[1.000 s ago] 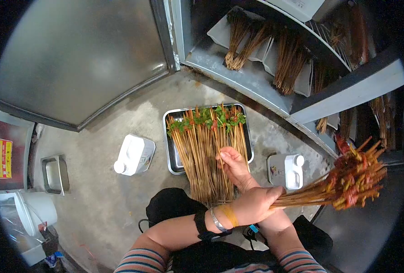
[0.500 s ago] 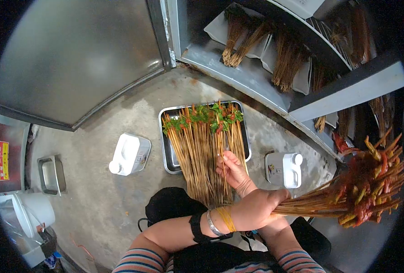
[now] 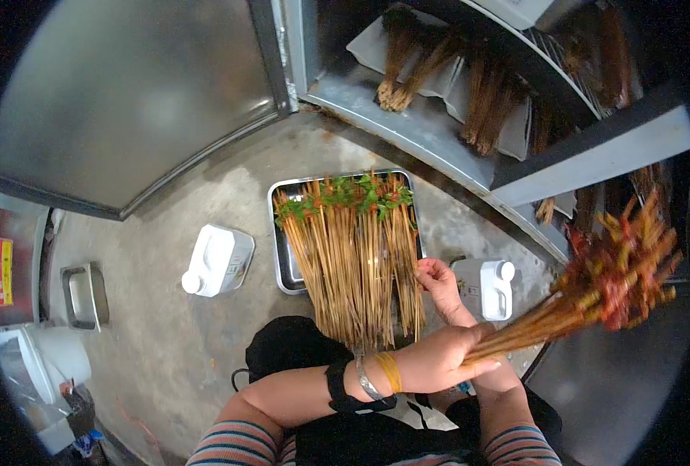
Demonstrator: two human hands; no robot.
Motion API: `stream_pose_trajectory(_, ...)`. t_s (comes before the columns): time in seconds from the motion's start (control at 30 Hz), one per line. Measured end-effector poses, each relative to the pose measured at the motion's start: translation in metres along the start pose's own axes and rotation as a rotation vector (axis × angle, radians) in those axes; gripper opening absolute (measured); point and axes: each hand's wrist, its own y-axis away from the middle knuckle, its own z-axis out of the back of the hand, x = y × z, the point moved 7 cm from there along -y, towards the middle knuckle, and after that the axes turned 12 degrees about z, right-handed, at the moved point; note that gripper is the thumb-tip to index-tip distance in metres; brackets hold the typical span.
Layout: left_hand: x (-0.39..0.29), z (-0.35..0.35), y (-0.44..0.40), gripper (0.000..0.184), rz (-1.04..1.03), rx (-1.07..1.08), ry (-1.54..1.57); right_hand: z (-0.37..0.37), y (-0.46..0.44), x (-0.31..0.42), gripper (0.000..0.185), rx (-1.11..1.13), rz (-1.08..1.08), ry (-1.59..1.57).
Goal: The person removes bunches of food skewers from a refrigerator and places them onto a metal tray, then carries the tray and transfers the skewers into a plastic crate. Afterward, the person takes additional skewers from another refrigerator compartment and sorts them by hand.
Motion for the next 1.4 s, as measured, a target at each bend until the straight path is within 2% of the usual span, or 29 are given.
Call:
stream_pose_trajectory(0.07,-0.007,0.003,0.003,0.033,-0.039,-0.037,0.063,-0.018,-0.01,0.002,0.018,0.107,-0.018,0.151)
stream_pose_trajectory(0.13,-0.008,0.0,0.005,0.032,-0.026,0.004,-0.063,-0.045,-0.016,-0.009,0.02,0.205,-0.033,0.15)
stream_pose_trajectory(0.23,-0.012,0.002,0.01,0.033,-0.021,0.018,0.005,-0.093,-0.024,-0.003,0.022,0.323,-0.011,0.079)
stream_pose_trajectory(0.33,-0.018,0.015,0.021,0.034,0.029,-0.025,-0.053,-0.141,-0.035,-0.002,0.02,0.422,0.106,0.31)
stream_pose_trajectory(0.37,-0.016,0.019,0.025,0.035,0.08,-0.032,-0.084,-0.154,-0.036,-0.003,0.02,0.429,0.107,0.308)
stream_pose_trajectory(0.43,-0.012,0.027,0.034,0.036,0.051,-0.086,-0.122,-0.172,-0.039,-0.006,0.018,0.415,0.241,0.473)
stream_pose_trajectory(0.5,-0.012,0.035,0.041,0.038,0.025,-0.173,-0.169,-0.186,-0.043,-0.022,0.018,0.407,0.224,0.459)
stream_pose_trajectory(0.6,-0.024,0.04,0.05,0.037,0.026,-0.176,-0.159,-0.206,-0.053,-0.024,0.023,0.35,0.368,0.678)
stream_pose_trajectory(0.7,-0.024,0.046,0.061,0.036,0.038,-0.174,-0.145,-0.22,-0.066,-0.034,0.023,0.319,0.372,0.669)
stream_pose_trajectory(0.73,-0.022,0.046,0.063,0.036,0.043,-0.171,-0.122,-0.224,-0.069,-0.039,0.023,0.312,0.296,0.627)
stream_pose_trajectory(0.87,-0.02,0.051,0.071,0.036,0.042,-0.237,-0.129,-0.243,-0.076,-0.029,0.022,0.268,0.362,0.73)
stream_pose_trajectory(0.9,-0.023,0.051,0.073,0.036,-0.011,-0.261,-0.155,-0.246,-0.077,-0.026,0.022,0.261,0.371,0.774)
stream_pose_trajectory(0.97,-0.028,0.051,0.073,0.037,-0.072,-0.263,-0.176,-0.243,-0.078,-0.021,0.023,0.232,0.376,0.826)
stream_pose_trajectory(1.03,-0.03,0.055,0.074,0.036,-0.042,-0.304,-0.191,-0.235,-0.068,0.007,0.022,0.142,0.479,0.568)
stream_pose_trajectory(1.07,-0.029,0.053,0.072,0.036,-0.049,-0.296,-0.183,-0.222,-0.069,0.007,0.02,0.101,0.44,0.392)
stream_pose_trajectory(1.1,-0.026,0.051,0.069,0.036,-0.035,-0.261,-0.174,-0.208,-0.069,0.009,0.02,0.097,0.442,0.403)
stream_pose_trajectory(1.17,-0.023,0.045,0.064,0.035,-0.025,-0.222,-0.158,-0.156,-0.067,0.027,0.018,-0.114,0.581,0.394)
stream_pose_trajectory(1.27,-0.019,0.035,0.054,0.035,0.025,-0.164,-0.135,-0.102,-0.068,0.042,0.017,-0.228,0.518,0.772)
stream_pose_trajectory(1.33,-0.008,0.03,0.045,0.041,0.137,-0.077,-0.126,-0.079,-0.078,0.023,0.018,-0.167,0.533,0.916)
stream_pose_trajectory(1.4,-0.004,0.027,0.039,0.037,0.083,-0.107,-0.116,-0.063,-0.076,0.019,0.019,-0.144,0.527,0.999)
